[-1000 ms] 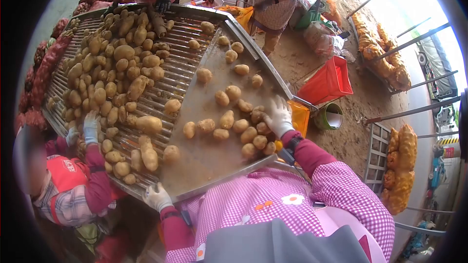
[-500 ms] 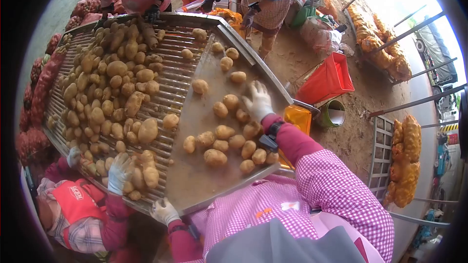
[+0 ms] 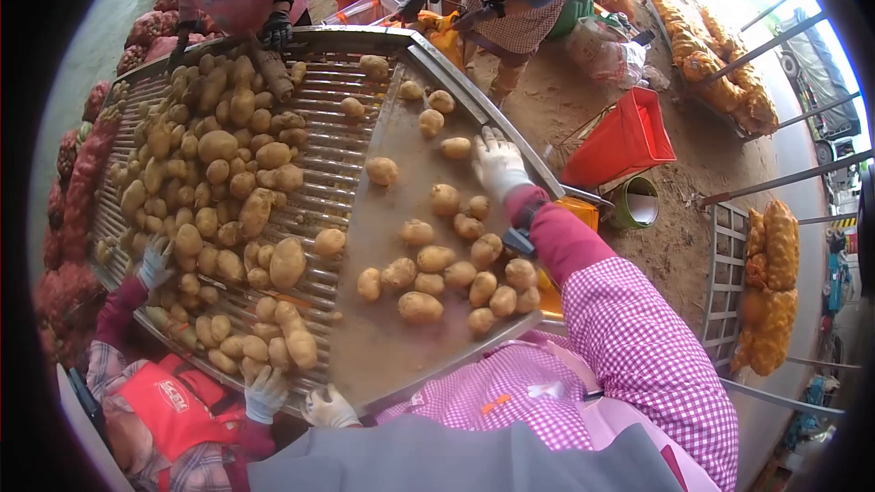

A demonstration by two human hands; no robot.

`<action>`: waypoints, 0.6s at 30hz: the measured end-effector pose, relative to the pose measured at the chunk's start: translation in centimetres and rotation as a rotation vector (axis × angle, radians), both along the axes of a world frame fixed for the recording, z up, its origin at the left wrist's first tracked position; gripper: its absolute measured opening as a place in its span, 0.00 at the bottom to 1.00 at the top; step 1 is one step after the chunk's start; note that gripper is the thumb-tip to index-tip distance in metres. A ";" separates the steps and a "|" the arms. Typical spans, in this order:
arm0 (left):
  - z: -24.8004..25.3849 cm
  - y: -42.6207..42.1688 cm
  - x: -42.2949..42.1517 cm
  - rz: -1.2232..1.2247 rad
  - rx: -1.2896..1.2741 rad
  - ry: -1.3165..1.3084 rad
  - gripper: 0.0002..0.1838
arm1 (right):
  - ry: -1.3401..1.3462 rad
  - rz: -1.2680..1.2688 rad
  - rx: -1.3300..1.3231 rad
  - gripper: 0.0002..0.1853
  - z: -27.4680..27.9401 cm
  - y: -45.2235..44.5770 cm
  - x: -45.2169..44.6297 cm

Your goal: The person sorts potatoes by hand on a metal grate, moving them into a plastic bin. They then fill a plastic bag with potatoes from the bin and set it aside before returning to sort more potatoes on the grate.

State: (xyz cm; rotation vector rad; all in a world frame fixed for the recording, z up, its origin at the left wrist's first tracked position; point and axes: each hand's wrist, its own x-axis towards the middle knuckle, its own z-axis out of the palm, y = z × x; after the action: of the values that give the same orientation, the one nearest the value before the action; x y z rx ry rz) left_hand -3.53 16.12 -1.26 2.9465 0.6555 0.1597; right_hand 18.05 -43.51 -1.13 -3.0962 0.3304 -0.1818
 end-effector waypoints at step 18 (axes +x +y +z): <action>1.2 -0.4 0.3 -0.095 0.078 0.031 0.17 | -0.255 -0.238 0.218 0.30 -1.3 0.7 -13.5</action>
State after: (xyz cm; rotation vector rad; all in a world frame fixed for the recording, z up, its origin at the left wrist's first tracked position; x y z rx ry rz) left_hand -3.28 15.69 -0.03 3.0531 0.5231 0.1344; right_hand 4.50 -42.78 -2.38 -2.7696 0.6577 -0.5032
